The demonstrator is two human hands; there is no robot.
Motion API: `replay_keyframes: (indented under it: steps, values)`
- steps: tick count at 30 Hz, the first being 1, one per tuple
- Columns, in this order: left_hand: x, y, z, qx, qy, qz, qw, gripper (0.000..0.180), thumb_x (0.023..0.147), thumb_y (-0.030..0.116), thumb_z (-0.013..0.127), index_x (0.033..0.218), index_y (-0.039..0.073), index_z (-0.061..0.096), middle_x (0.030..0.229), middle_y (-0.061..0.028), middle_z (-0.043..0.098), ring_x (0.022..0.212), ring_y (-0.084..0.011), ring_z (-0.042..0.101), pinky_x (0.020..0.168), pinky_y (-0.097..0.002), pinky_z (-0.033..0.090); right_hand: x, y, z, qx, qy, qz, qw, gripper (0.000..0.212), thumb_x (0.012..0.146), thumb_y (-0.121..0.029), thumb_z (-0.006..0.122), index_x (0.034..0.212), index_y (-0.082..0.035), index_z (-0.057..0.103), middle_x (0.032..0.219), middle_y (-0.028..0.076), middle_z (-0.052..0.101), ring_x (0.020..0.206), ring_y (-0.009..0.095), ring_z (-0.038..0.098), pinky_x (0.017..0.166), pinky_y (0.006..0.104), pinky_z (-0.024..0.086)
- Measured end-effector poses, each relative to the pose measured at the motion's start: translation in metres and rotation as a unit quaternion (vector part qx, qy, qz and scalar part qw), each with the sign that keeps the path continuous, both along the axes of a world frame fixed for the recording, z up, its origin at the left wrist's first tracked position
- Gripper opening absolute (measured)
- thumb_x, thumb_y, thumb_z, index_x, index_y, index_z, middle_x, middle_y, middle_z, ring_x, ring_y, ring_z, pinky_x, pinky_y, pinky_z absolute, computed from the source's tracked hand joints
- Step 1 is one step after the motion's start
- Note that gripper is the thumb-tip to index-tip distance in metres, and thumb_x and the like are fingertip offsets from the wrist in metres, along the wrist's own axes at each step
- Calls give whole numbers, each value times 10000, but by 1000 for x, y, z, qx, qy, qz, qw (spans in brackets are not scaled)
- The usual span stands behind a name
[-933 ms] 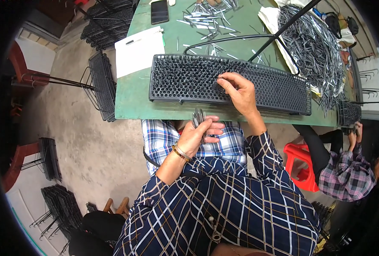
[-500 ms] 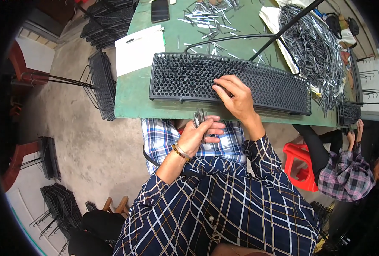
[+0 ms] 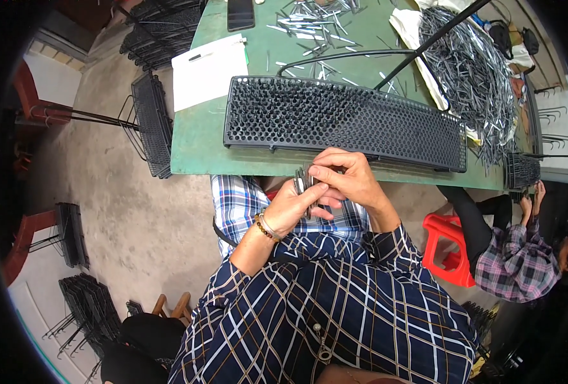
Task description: Assembling a metal mesh by manually inserting small metal rods into a perforated frame.
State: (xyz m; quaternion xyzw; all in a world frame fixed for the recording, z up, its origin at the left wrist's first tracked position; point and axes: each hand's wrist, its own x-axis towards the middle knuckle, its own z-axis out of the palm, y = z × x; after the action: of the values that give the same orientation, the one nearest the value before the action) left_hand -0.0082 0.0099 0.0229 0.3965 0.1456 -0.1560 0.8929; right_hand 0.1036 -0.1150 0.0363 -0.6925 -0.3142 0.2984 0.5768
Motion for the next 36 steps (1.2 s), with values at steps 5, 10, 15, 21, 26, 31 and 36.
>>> replay_keyframes:
  steps: [5,10,15,21,26,31,36]
  values:
    - [1,0,-9,-11,5,25,1000,323,972,249,464,1128,-25,536,1010,-153,641,869,-205,647,669,-298,568,2,-3,-7,3,58,-51,997,154,845,-93,663,896,50,682,850,64,647,746,83,567,641,219,455]
    - [1,1,-11,6,21,49,999,367,978,279,445,1138,-41,528,996,-151,646,850,-193,648,659,-287,564,6,-1,-4,-7,72,-84,994,165,837,-132,684,900,20,699,742,25,664,664,64,568,582,205,460]
    - [1,1,-11,12,28,68,997,358,975,273,454,1150,-31,526,1007,-164,645,841,-188,651,654,-285,565,10,-1,-2,-2,104,-109,989,162,846,-138,674,904,11,696,771,36,672,640,49,556,555,185,447]
    - [-1,3,-16,-6,51,93,994,333,963,233,480,1164,-30,516,1014,-165,648,827,-162,655,642,-261,566,27,5,12,23,-6,-190,981,132,853,-110,657,913,2,693,814,44,675,603,58,553,546,180,447]
    - [0,0,-14,12,52,74,996,341,965,230,476,1156,-49,508,1010,-175,642,836,-178,649,645,-280,566,41,15,3,26,-140,-167,976,144,844,-74,654,940,29,683,881,84,671,690,101,615,569,213,497]
    - [0,1,-13,14,61,71,995,341,961,229,482,1152,-52,507,1005,-179,641,838,-182,649,641,-277,565,40,22,-3,35,-156,-178,971,136,837,-69,659,929,27,686,874,88,670,685,102,615,562,215,496]
    - [1,1,-14,4,65,70,995,346,958,233,487,1153,-52,506,1004,-183,640,839,-186,649,638,-276,564,40,23,-7,21,-223,-185,957,137,828,-67,670,922,31,684,854,87,671,651,95,605,548,211,482]
